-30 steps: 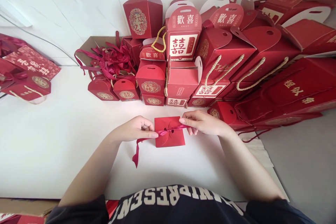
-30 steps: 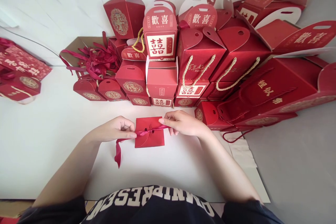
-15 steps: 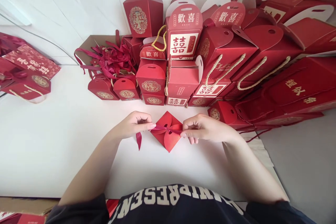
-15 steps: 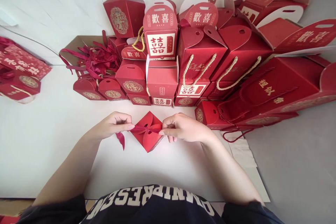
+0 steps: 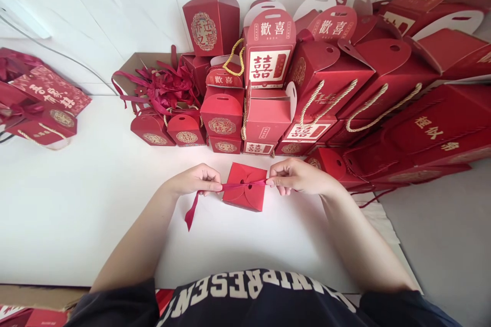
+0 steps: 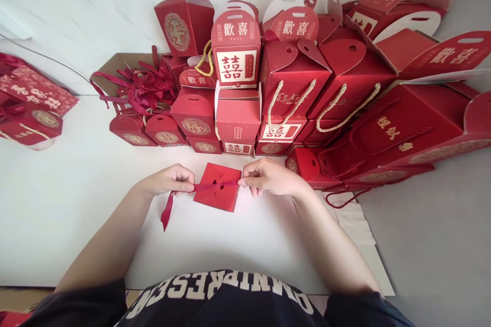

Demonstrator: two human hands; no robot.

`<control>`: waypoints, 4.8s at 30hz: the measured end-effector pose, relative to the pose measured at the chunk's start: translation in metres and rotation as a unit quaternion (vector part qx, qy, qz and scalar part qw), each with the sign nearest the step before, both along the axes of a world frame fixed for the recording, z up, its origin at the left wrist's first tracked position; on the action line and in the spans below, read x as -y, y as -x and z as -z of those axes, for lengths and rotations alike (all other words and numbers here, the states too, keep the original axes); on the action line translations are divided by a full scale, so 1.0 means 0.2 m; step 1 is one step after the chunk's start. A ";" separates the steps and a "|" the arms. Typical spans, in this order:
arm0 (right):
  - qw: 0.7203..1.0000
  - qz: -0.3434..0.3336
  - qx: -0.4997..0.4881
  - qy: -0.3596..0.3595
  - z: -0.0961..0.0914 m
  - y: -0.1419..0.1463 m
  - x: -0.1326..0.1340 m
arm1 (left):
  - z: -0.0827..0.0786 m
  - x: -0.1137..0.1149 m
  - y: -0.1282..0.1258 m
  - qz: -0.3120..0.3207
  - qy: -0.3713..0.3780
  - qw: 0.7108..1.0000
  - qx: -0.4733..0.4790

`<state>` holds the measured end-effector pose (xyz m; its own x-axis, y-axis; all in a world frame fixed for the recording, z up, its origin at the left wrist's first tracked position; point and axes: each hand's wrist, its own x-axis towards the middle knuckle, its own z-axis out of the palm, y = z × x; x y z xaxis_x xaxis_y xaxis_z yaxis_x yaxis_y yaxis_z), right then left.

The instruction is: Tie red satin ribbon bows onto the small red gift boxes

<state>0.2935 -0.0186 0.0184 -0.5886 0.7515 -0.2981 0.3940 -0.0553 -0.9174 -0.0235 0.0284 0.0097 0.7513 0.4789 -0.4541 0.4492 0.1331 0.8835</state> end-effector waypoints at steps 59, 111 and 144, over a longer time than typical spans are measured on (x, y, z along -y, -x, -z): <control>0.954 0.037 -0.054 -0.292 -0.01 0.22 0.10 | -0.02 0.01 -0.26 0.010 -0.287 0.953 0.096; 0.881 0.035 -0.087 -0.464 0.14 0.23 0.04 | -0.05 0.04 -0.24 -0.015 -0.198 0.975 0.103; 0.885 0.085 -0.123 -0.441 0.17 0.25 0.04 | -0.08 0.05 -0.26 -0.044 -0.143 0.983 0.111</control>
